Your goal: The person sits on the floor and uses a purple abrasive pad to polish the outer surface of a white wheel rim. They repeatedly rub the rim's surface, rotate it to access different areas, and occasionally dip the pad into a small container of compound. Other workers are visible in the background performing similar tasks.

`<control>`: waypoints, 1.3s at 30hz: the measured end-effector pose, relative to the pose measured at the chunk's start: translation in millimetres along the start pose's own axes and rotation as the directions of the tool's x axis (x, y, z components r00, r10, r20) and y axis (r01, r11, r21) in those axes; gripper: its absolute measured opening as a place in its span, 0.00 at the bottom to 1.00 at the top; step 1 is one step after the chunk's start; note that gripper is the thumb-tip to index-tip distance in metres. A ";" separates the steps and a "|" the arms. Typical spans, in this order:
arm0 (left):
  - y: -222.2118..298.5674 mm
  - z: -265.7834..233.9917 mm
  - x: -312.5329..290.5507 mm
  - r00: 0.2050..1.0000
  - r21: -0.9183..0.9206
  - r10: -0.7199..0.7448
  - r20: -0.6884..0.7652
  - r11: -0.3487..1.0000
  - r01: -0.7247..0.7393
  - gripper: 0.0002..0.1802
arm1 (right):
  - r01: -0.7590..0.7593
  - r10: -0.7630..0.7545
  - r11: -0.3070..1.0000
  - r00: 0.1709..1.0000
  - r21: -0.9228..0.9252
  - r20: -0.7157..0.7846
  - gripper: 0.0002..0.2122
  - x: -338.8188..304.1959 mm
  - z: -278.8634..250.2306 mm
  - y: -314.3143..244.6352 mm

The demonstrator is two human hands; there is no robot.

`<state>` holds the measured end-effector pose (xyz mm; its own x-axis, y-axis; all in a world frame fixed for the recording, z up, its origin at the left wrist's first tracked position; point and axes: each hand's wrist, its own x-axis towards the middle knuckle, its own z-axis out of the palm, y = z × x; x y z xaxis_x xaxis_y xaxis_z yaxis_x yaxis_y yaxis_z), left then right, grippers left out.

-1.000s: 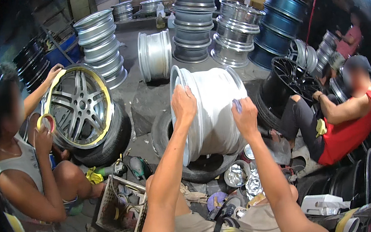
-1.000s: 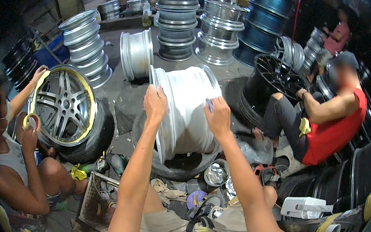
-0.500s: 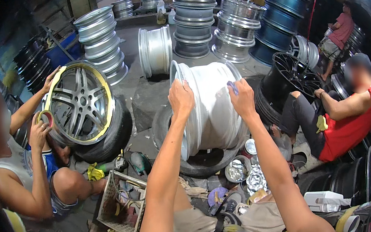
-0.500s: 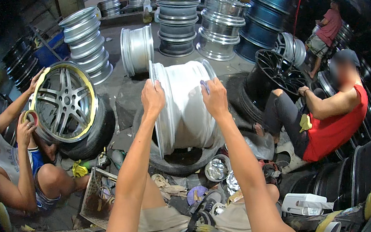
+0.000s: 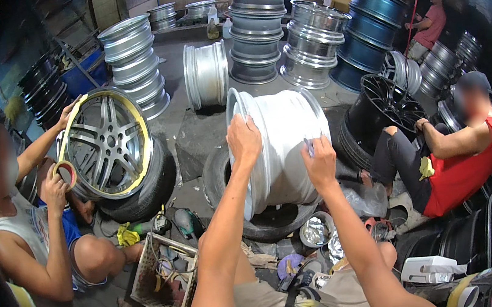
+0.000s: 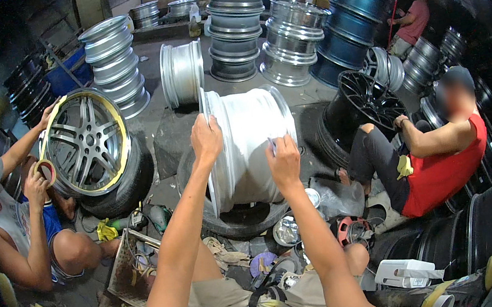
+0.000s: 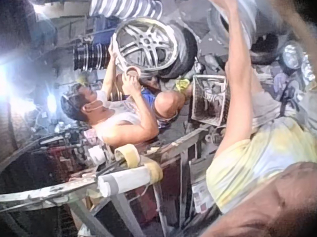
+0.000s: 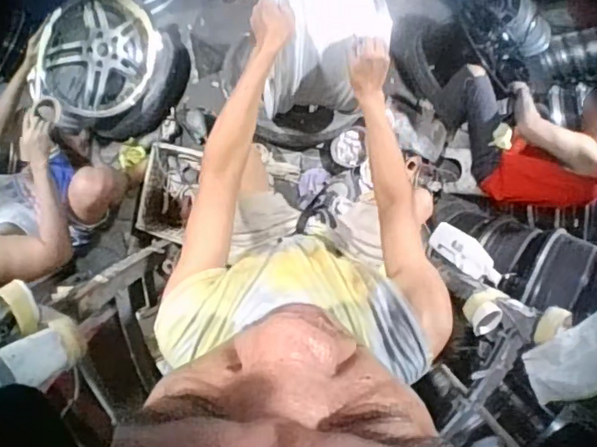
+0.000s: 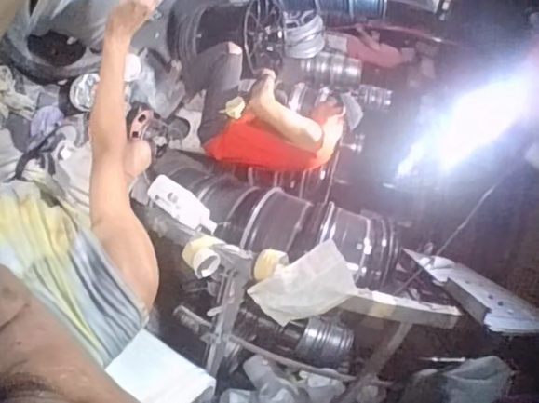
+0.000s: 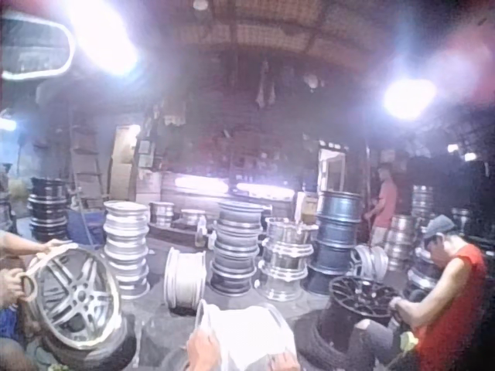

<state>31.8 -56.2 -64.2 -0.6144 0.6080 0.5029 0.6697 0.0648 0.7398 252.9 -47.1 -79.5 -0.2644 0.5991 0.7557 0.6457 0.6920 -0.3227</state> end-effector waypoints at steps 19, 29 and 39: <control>-5.2 -1.7 -0.7 0.998 -0.025 -0.009 0.056 1.000 0.010 0.17 | 0.074 -0.075 0.997 0.997 0.036 0.022 0.05 5.1 -17.0 2.0; 3.6 -0.4 -3.5 0.999 -0.039 0.014 0.042 0.999 -0.013 0.16 | 0.067 -0.066 0.996 0.997 -0.052 0.036 0.13 8.6 -41.3 15.8; 6.2 4.5 -4.2 0.999 -0.084 0.028 0.044 0.996 -0.024 0.16 | 0.260 -0.224 0.919 0.963 -0.298 0.150 0.23 13.8 -27.4 27.7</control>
<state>40.4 -54.9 -63.7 -0.5764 0.6437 0.5034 0.6468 -0.0171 0.7624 286.8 -30.7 -62.4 -0.5065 0.4826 0.7145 0.7378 0.6714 0.0695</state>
